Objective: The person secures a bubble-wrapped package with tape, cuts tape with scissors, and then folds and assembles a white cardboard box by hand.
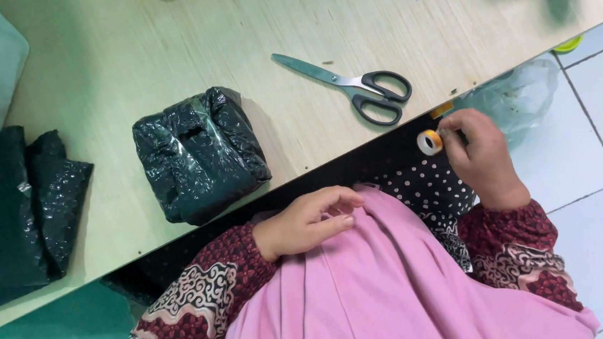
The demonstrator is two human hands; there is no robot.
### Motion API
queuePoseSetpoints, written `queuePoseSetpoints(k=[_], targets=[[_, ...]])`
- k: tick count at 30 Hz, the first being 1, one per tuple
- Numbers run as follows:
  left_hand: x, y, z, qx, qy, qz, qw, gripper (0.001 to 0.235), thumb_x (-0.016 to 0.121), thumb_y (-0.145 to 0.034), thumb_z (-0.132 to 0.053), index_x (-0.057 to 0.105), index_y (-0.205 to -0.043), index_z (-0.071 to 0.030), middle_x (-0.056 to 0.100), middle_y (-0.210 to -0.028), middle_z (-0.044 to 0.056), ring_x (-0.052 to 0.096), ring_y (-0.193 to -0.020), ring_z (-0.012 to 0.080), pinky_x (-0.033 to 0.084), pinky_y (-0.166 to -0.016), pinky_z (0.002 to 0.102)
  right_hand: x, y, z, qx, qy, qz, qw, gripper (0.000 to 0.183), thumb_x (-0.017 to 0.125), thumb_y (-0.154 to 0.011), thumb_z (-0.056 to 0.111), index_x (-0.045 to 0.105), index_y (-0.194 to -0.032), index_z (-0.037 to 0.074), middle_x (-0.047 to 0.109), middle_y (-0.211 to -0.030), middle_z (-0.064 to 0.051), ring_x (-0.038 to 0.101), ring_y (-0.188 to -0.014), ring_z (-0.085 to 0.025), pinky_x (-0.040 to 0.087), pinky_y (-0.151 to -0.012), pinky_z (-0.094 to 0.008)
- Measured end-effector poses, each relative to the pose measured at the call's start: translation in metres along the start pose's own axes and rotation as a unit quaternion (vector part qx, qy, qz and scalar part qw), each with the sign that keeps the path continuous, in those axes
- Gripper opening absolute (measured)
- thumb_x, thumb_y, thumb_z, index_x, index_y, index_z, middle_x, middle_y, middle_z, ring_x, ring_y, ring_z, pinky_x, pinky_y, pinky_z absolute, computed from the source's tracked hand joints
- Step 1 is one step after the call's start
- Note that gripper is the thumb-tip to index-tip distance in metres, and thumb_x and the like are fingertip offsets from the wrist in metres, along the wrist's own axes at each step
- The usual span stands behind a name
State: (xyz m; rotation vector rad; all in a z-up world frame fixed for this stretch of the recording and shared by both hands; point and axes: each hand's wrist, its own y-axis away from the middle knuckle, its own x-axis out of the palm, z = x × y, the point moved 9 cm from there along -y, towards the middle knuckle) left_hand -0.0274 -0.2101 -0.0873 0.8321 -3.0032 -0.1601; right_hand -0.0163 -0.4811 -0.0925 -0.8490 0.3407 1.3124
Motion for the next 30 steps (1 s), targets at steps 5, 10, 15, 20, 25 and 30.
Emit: queuePoseSetpoints(k=[5,10,15,20,25,30], targets=[[-0.012,0.019,-0.035,0.034,-0.088,-0.024,0.995,0.037,0.063,-0.099,-0.024,0.063,-0.132,-0.008,0.067,-0.121,0.015,0.068,-0.111,0.0298,0.056,-0.097,0.042,-0.006,-0.021,0.006,-0.055,0.098,-0.037,0.993,0.009,0.072,-0.101,-0.009,0.070,-0.102,-0.001,0.064,-0.095,-0.011,0.066,-0.093,-0.031,0.053,-0.089,-0.042],[-0.012,0.032,-0.047,0.049,-0.164,-0.003,0.985,0.035,0.062,-0.097,-0.026,0.063,-0.127,-0.008,0.067,-0.119,0.018,0.067,-0.110,0.0384,0.056,-0.093,0.048,-0.013,-0.032,-0.005,-0.023,0.126,-0.063,0.990,0.012,0.076,-0.102,-0.007,0.074,-0.106,0.004,0.056,-0.098,-0.008,0.061,-0.091,-0.025,0.052,-0.086,-0.036],[-0.017,0.037,-0.050,0.070,-0.170,-0.009,0.983,0.035,0.062,-0.097,-0.027,0.065,-0.126,-0.007,0.067,-0.117,0.020,0.067,-0.109,0.0413,0.055,-0.092,0.050,-0.009,-0.042,-0.013,0.006,0.122,-0.050,0.991,0.013,0.077,-0.100,-0.007,0.076,-0.103,0.005,0.052,-0.094,-0.006,0.058,-0.088,-0.022,0.051,-0.082,-0.033],[-0.025,0.041,-0.044,0.074,-0.161,-0.020,0.984,0.035,0.062,-0.097,-0.027,0.065,-0.125,-0.007,0.068,-0.117,0.019,0.066,-0.109,0.0412,0.055,-0.092,0.050,-0.011,-0.049,-0.022,0.044,0.095,-0.020,0.994,0.012,0.080,-0.098,-0.005,0.077,-0.102,0.006,0.053,-0.094,-0.004,0.063,-0.093,-0.022,0.053,-0.084,-0.030],[-0.027,0.046,-0.039,0.079,-0.191,0.007,0.978,0.039,0.056,-0.098,-0.028,0.062,-0.129,-0.006,0.067,-0.125,0.013,0.064,-0.114,0.0293,0.047,-0.099,0.041,-0.007,-0.063,-0.029,0.129,0.131,0.076,0.980,0.003,0.076,-0.098,0.010,0.076,-0.102,0.012,0.055,-0.101,-0.008,0.054,-0.088,-0.020,0.048,-0.083,-0.034],[-0.034,0.058,-0.045,0.127,-0.188,-0.026,0.974,0.033,0.059,-0.096,-0.025,0.062,-0.125,-0.008,0.067,-0.120,0.012,0.066,-0.109,0.0297,0.049,-0.096,0.041,-0.019,-0.072,-0.026,0.188,0.132,0.063,0.971,0.054,0.091,-0.091,0.017,0.054,-0.128,0.001,0.056,-0.101,-0.013,0.055,-0.091,-0.024,0.046,-0.080,-0.039]])
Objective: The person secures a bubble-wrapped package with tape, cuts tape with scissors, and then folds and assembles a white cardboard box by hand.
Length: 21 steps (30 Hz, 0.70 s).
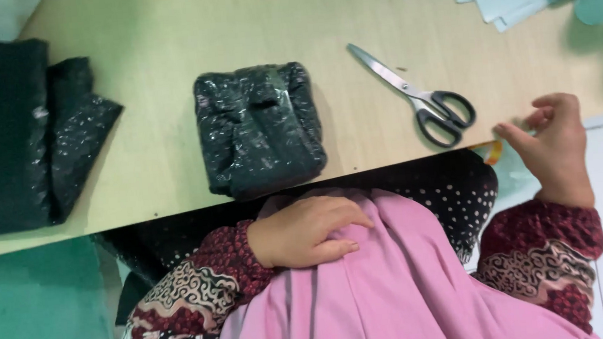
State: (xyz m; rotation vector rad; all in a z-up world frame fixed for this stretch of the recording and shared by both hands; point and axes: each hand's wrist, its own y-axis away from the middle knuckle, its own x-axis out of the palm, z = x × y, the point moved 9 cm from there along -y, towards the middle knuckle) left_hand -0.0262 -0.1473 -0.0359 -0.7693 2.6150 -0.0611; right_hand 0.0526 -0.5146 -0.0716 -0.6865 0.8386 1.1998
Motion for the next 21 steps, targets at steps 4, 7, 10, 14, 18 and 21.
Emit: queuePoseSetpoints(k=[4,7,10,14,18,21], targets=[[-0.011,0.020,-0.030,0.091,-0.016,-0.007,0.996,0.033,0.057,-0.101,-0.030,0.061,-0.125,-0.008,0.067,-0.115,0.010,0.066,-0.098,0.0310,0.052,-0.089,0.046,-0.004,-0.007,-0.001,-0.023,0.062,-0.032,0.997,0.051,0.091,-0.099,0.018,0.059,-0.132,-0.005,0.057,-0.104,-0.016,0.056,-0.092,-0.027,0.047,-0.082,-0.042],[-0.053,0.053,-0.069,0.202,-0.052,-0.121,0.971,0.019,0.055,-0.106,-0.016,0.064,-0.116,-0.002,0.068,-0.112,0.013,0.068,-0.101,0.0288,0.054,-0.089,0.044,-0.010,0.012,0.042,-0.183,0.065,-0.137,0.971,0.035,0.088,-0.109,-0.009,0.061,-0.129,-0.015,0.053,-0.123,-0.025,0.053,-0.100,-0.032,0.049,-0.081,-0.042],[-0.093,0.090,-0.074,0.176,-0.255,-0.324,0.894,0.014,0.064,-0.101,-0.006,0.067,-0.113,0.001,0.070,-0.108,0.019,0.068,-0.100,0.0340,0.060,-0.087,0.045,-0.001,0.036,0.121,-0.419,-0.017,-0.173,0.891,0.022,0.073,-0.117,-0.006,0.055,-0.122,-0.018,0.054,-0.112,-0.029,0.053,-0.099,-0.040,0.049,-0.087,-0.048],[-0.107,0.104,-0.064,0.138,-0.403,-0.380,0.821,0.011,0.068,-0.098,-0.011,0.073,-0.103,-0.003,0.072,-0.106,0.015,0.070,-0.103,0.0322,0.061,-0.091,0.044,0.040,0.076,0.229,-0.494,-0.059,-0.081,0.864,0.026,0.066,-0.106,0.013,0.062,-0.121,-0.008,0.059,-0.129,-0.028,0.058,-0.120,-0.043,0.048,-0.106,-0.052],[-0.120,0.093,-0.031,0.108,-0.435,-0.360,0.818,0.041,0.051,-0.105,-0.042,0.071,-0.125,-0.012,0.065,-0.136,0.010,0.060,-0.130,0.0337,0.044,-0.111,0.050,0.076,0.088,0.303,-0.583,-0.069,0.016,0.809,0.057,0.063,-0.094,0.053,0.069,-0.130,0.009,0.062,-0.142,-0.021,0.054,-0.135,-0.043,0.034,-0.119,-0.055],[-0.151,0.082,-0.021,0.078,-0.433,-0.315,0.841,0.047,0.045,-0.106,-0.042,0.067,-0.132,-0.009,0.060,-0.142,0.014,0.053,-0.136,0.0357,0.035,-0.116,0.051,0.098,0.078,0.337,-0.593,-0.023,0.076,0.801,0.084,0.050,-0.094,0.069,0.054,-0.148,0.006,0.046,-0.158,-0.023,0.039,-0.149,-0.041,0.019,-0.126,-0.053]])
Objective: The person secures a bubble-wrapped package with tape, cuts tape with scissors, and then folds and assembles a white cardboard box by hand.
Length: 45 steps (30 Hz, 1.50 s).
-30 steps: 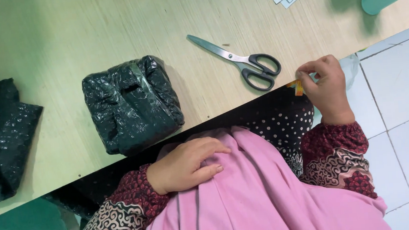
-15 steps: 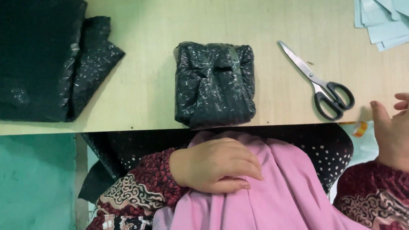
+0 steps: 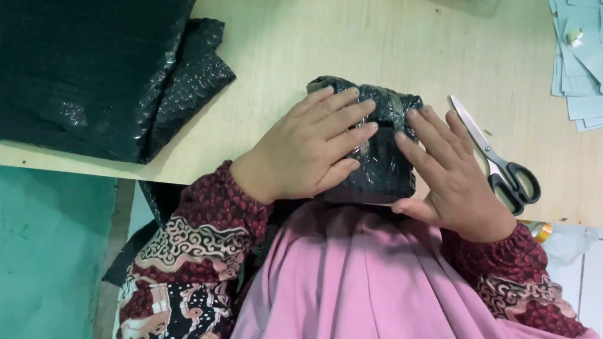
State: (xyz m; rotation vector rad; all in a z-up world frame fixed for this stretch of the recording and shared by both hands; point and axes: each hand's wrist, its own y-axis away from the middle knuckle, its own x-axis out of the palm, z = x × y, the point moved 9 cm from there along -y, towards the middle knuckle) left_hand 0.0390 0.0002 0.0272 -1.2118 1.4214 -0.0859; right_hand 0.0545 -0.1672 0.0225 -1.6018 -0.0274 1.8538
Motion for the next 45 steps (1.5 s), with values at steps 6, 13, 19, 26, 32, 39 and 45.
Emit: queuePoseSetpoints(k=[6,13,19,26,32,39,45], targets=[[0.021,0.000,0.018,0.031,0.024,0.136,0.990,0.072,0.045,-0.099,-0.063,0.060,-0.139,-0.006,0.060,-0.138,0.025,0.054,-0.134,0.0404,0.029,-0.119,0.053,0.032,-0.013,-0.016,0.030,0.020,0.149,0.988,0.122,0.038,-0.078,0.092,0.034,-0.159,0.001,0.030,-0.166,-0.026,0.025,-0.155,-0.041,0.004,-0.127,-0.056],[0.043,0.014,0.019,0.076,-0.025,0.195,0.978,0.089,0.036,-0.095,-0.073,0.055,-0.143,-0.001,0.055,-0.144,0.029,0.044,-0.143,0.0388,0.019,-0.126,0.051,0.048,-0.006,-0.022,0.056,0.062,0.239,0.967,0.131,0.040,-0.069,0.100,0.034,-0.159,0.005,0.025,-0.170,-0.020,0.016,-0.160,-0.034,-0.003,-0.129,-0.056],[0.044,0.016,0.022,0.066,-0.002,0.189,0.980,0.084,0.035,-0.097,-0.069,0.052,-0.146,-0.003,0.051,-0.148,0.028,0.042,-0.145,0.0377,0.018,-0.126,0.051,0.039,-0.005,-0.021,0.031,-0.006,0.134,0.990,0.116,0.050,-0.076,0.090,0.041,-0.158,0.008,0.035,-0.165,-0.022,0.027,-0.155,-0.038,0.001,-0.128,-0.058],[0.048,0.020,0.024,0.049,0.005,0.162,0.986,0.069,0.044,-0.098,-0.055,0.055,-0.144,-0.004,0.053,-0.146,0.026,0.043,-0.144,0.0367,0.018,-0.126,0.051,0.030,0.010,-0.005,-0.020,0.030,0.061,0.997,0.091,0.056,-0.083,0.081,0.060,-0.144,0.014,0.054,-0.152,-0.020,0.048,-0.144,-0.039,0.006,-0.128,-0.065],[0.048,0.018,0.024,0.050,-0.007,0.154,0.987,0.060,0.048,-0.098,-0.048,0.061,-0.140,-0.006,0.057,-0.143,0.024,0.047,-0.141,0.0367,0.021,-0.124,0.051,0.031,0.009,-0.001,-0.021,0.043,0.039,0.998,0.075,0.054,-0.092,0.071,0.066,-0.137,0.012,0.060,-0.149,-0.018,0.054,-0.140,-0.036,0.015,-0.127,-0.061],[0.008,0.030,0.012,0.104,0.024,0.070,0.992,0.081,0.030,-0.096,-0.076,0.057,-0.144,-0.018,0.049,-0.151,0.017,0.040,-0.146,0.0357,0.021,-0.124,0.052,0.026,0.016,0.002,-0.048,0.029,-0.019,0.998,0.086,0.066,-0.085,0.070,0.058,-0.146,0.011,0.053,-0.153,-0.026,0.048,-0.143,-0.044,0.018,-0.125,-0.062],[0.036,0.064,0.017,0.179,-0.080,0.028,0.980,0.060,0.053,-0.099,-0.061,0.050,-0.149,-0.028,0.049,-0.154,0.009,0.042,-0.146,0.0292,0.024,-0.126,0.048,0.030,0.026,-0.001,-0.067,0.044,-0.064,0.995,0.086,0.083,-0.077,0.052,0.054,-0.146,0.009,0.052,-0.149,-0.033,0.050,-0.136,-0.054,0.035,-0.117,-0.068]])
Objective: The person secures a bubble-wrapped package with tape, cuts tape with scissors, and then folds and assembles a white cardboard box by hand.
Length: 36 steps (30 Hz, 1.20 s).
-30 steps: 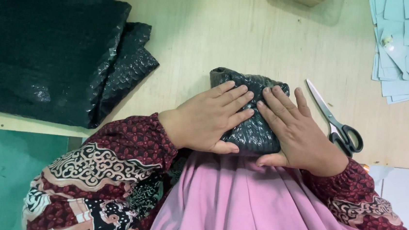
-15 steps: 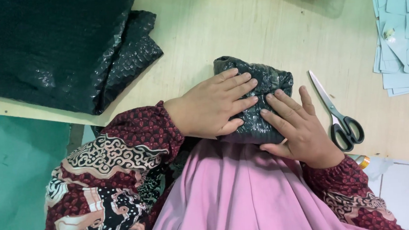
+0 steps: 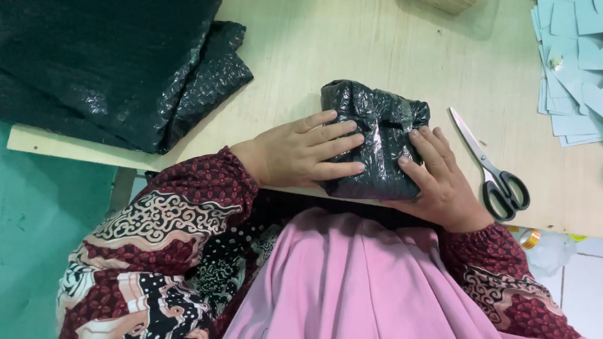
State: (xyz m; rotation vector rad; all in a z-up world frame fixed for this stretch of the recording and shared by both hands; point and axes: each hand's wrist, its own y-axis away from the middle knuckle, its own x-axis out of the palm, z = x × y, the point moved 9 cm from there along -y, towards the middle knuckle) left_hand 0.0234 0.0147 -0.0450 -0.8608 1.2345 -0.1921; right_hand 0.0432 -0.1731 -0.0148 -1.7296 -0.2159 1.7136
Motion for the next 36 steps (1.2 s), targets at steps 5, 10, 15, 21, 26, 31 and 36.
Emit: queuePoseSetpoints(k=[5,10,15,21,26,31,36], targets=[[0.006,-0.001,0.006,-0.003,0.041,0.018,0.999,0.090,0.085,-0.066,-0.053,0.052,-0.146,-0.027,0.054,-0.148,0.009,0.045,-0.144,0.0299,0.028,-0.126,0.047,0.000,-0.005,0.000,0.021,-0.017,-0.020,0.999,0.091,0.092,-0.069,0.044,0.055,-0.142,0.006,0.053,-0.146,-0.032,0.051,-0.134,-0.054,0.043,-0.113,-0.065],[-0.001,-0.011,0.016,-0.067,0.170,0.006,0.983,0.066,0.059,-0.094,-0.063,0.056,-0.144,-0.020,0.056,-0.144,0.010,0.046,-0.143,0.0309,0.029,-0.124,0.047,-0.013,-0.010,-0.011,0.048,-0.130,-0.031,0.990,0.081,0.091,-0.069,0.026,0.057,-0.136,-0.003,0.052,-0.146,-0.034,0.049,-0.136,-0.056,0.042,-0.112,-0.066],[-0.015,-0.041,0.053,-0.177,0.252,0.000,0.951,0.074,0.083,-0.080,-0.050,0.057,-0.143,-0.019,0.062,-0.139,0.008,0.053,-0.138,0.0299,0.035,-0.122,0.046,-0.025,-0.029,-0.047,0.087,-0.240,-0.058,0.965,0.076,0.079,-0.083,0.027,0.047,-0.140,-0.011,0.053,-0.141,-0.036,0.051,-0.136,-0.051,0.041,-0.112,-0.063],[0.015,-0.037,0.135,-0.308,0.395,-0.142,0.854,0.072,0.081,-0.088,-0.049,0.051,-0.149,-0.026,0.057,-0.146,-0.003,0.051,-0.141,0.0167,0.036,-0.123,0.038,-0.001,-0.039,-0.144,0.238,-0.399,-0.084,0.881,0.061,0.057,-0.101,0.017,0.035,-0.154,-0.003,0.055,-0.141,-0.024,0.056,-0.127,-0.031,0.045,-0.110,-0.048],[0.044,-0.034,0.158,-0.327,0.475,-0.149,0.803,0.121,0.100,-0.069,-0.047,0.028,-0.165,-0.030,0.038,-0.165,0.006,0.036,-0.152,0.0263,0.026,-0.126,0.046,0.013,-0.075,-0.166,0.359,-0.448,-0.093,0.813,0.048,0.054,-0.108,0.031,0.047,-0.148,0.006,0.057,-0.142,-0.020,0.058,-0.129,-0.026,0.044,-0.115,-0.043],[0.061,-0.022,0.176,-0.453,0.417,-0.108,0.780,0.120,0.097,-0.071,-0.038,0.021,-0.164,-0.036,0.044,-0.160,0.012,0.040,-0.149,0.0344,0.029,-0.126,0.052,0.004,-0.114,-0.133,0.271,-0.405,-0.177,0.855,0.070,0.028,-0.109,0.066,0.044,-0.149,0.010,0.046,-0.155,-0.017,0.041,-0.146,-0.020,0.028,-0.127,-0.040],[0.045,-0.008,0.189,-0.509,0.422,-0.121,0.740,0.108,0.090,-0.076,-0.047,0.027,-0.162,-0.029,0.047,-0.157,0.014,0.042,-0.147,0.0340,0.032,-0.124,0.051,0.059,-0.068,-0.188,0.232,-0.375,-0.155,0.884,0.094,0.064,-0.094,0.062,0.022,-0.165,0.017,0.042,-0.156,-0.015,0.041,-0.143,-0.023,0.031,-0.125,-0.046]])
